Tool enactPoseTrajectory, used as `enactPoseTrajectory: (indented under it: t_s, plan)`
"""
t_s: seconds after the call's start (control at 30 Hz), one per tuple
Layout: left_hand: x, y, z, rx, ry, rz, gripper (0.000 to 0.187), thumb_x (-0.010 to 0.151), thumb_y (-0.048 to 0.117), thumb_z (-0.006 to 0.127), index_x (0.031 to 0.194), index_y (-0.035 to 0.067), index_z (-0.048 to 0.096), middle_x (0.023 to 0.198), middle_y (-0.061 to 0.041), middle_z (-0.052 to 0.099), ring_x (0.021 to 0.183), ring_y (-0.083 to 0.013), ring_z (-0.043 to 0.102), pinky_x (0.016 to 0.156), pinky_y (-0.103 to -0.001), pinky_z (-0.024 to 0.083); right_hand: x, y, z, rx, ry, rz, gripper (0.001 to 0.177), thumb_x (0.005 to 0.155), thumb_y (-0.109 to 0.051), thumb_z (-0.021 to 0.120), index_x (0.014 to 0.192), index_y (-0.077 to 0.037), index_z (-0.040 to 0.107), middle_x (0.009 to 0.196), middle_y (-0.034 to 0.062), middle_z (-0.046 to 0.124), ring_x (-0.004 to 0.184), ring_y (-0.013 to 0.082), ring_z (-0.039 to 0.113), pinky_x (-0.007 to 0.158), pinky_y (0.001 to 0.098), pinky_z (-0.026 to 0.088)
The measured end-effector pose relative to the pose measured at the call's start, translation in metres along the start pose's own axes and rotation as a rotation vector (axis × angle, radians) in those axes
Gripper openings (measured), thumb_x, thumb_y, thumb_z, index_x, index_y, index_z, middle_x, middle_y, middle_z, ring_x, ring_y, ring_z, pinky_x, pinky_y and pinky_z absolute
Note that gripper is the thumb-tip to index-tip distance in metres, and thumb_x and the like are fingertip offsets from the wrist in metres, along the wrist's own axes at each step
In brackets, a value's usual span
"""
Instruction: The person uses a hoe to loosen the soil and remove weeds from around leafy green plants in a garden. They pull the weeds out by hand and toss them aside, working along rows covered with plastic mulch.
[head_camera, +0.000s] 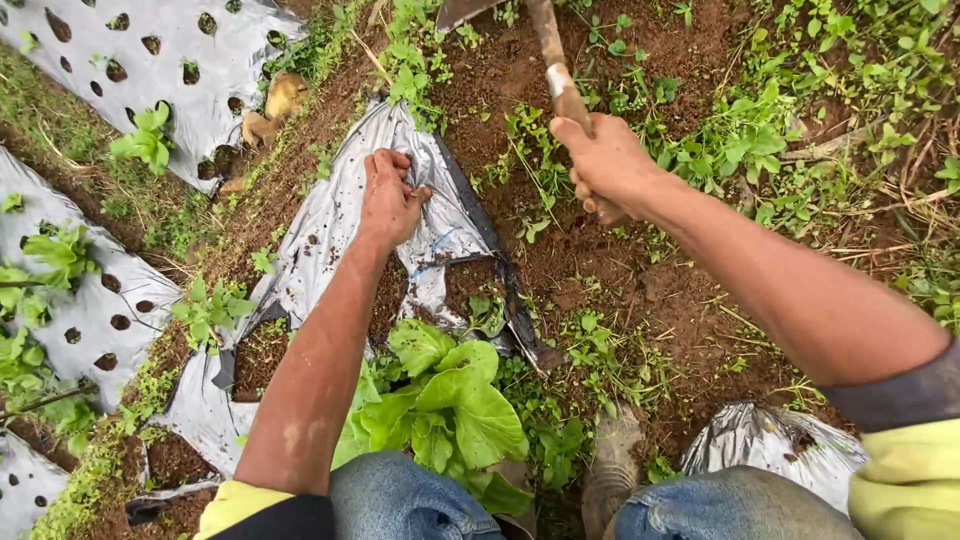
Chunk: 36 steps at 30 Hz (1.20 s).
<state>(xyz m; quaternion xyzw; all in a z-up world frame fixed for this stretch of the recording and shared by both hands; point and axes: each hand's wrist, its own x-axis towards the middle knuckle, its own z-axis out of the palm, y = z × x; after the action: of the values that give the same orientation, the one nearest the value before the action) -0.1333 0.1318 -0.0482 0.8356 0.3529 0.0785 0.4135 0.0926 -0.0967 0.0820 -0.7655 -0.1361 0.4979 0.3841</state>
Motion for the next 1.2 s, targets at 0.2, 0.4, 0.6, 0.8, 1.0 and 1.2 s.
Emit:
enactPoseTrajectory:
  t_s: [0.2,0.4,0.6,0.8,1.0,1.2]
  plan:
    - [0.003,-0.008,0.004,0.003,-0.016,-0.029,0.053,0.08,0.004,0.083,0.115,0.008,0.043,0.112,-0.015,0.046,0.087,-0.0298,0.069,0.085,-0.043,0.058,-0.025,-0.016,-0.002,0.044,-0.052,0.098,0.043,0.111,-0.039,0.045,0.127,0.001,0.049,0.061,-0.0019,0.05,0.041,0.0046,0.05,0.035,0.0188,0.049]
    - [0.005,-0.014,0.004,0.009,-0.01,-0.035,0.052,0.083,0.004,0.081,0.116,0.01,0.043,0.114,-0.016,0.045,0.091,-0.0309,0.069,0.086,-0.04,0.058,-0.021,-0.024,0.023,-0.049,-0.079,0.072,0.045,0.111,-0.035,0.044,0.134,0.004,0.047,0.06,-0.0006,0.053,0.04,0.0075,0.053,0.035,0.0224,0.052]
    - [0.009,-0.005,0.0,-0.011,-0.024,-0.031,0.054,0.08,0.003,0.083,0.115,0.01,0.043,0.113,-0.015,0.046,0.09,-0.0294,0.069,0.087,-0.04,0.058,-0.012,-0.024,0.03,-0.052,-0.05,0.041,0.049,0.107,-0.035,0.046,0.134,0.006,0.049,0.062,0.0013,0.054,0.043,0.0064,0.055,0.036,0.0227,0.053]
    - [-0.005,0.006,-0.002,-0.004,-0.021,-0.069,0.051,0.084,0.004,0.08,0.116,0.012,0.042,0.117,-0.015,0.044,0.094,-0.0321,0.07,0.091,-0.041,0.058,-0.037,-0.018,0.018,-0.105,-0.006,0.089,0.054,0.106,-0.037,0.049,0.134,0.009,0.051,0.062,0.0099,0.052,0.045,0.014,0.054,0.035,0.0298,0.051]
    - [-0.001,0.001,-0.005,0.003,-0.01,-0.055,0.051,0.083,0.004,0.081,0.115,0.011,0.042,0.115,-0.014,0.045,0.092,-0.0304,0.069,0.091,-0.041,0.058,-0.074,-0.044,0.013,-0.191,-0.003,0.155,0.048,0.109,-0.029,0.045,0.134,0.012,0.051,0.059,0.0078,0.051,0.038,0.0144,0.05,0.029,0.0282,0.047]
    - [-0.004,0.005,-0.001,-0.01,-0.007,0.006,0.053,0.081,-0.001,0.083,0.114,0.007,0.042,0.115,-0.02,0.044,0.099,-0.0391,0.067,0.09,-0.041,0.059,-0.05,-0.021,0.013,-0.1,-0.003,0.1,0.047,0.107,-0.029,0.048,0.131,0.012,0.05,0.061,0.0067,0.053,0.041,0.0109,0.053,0.033,0.0249,0.05]
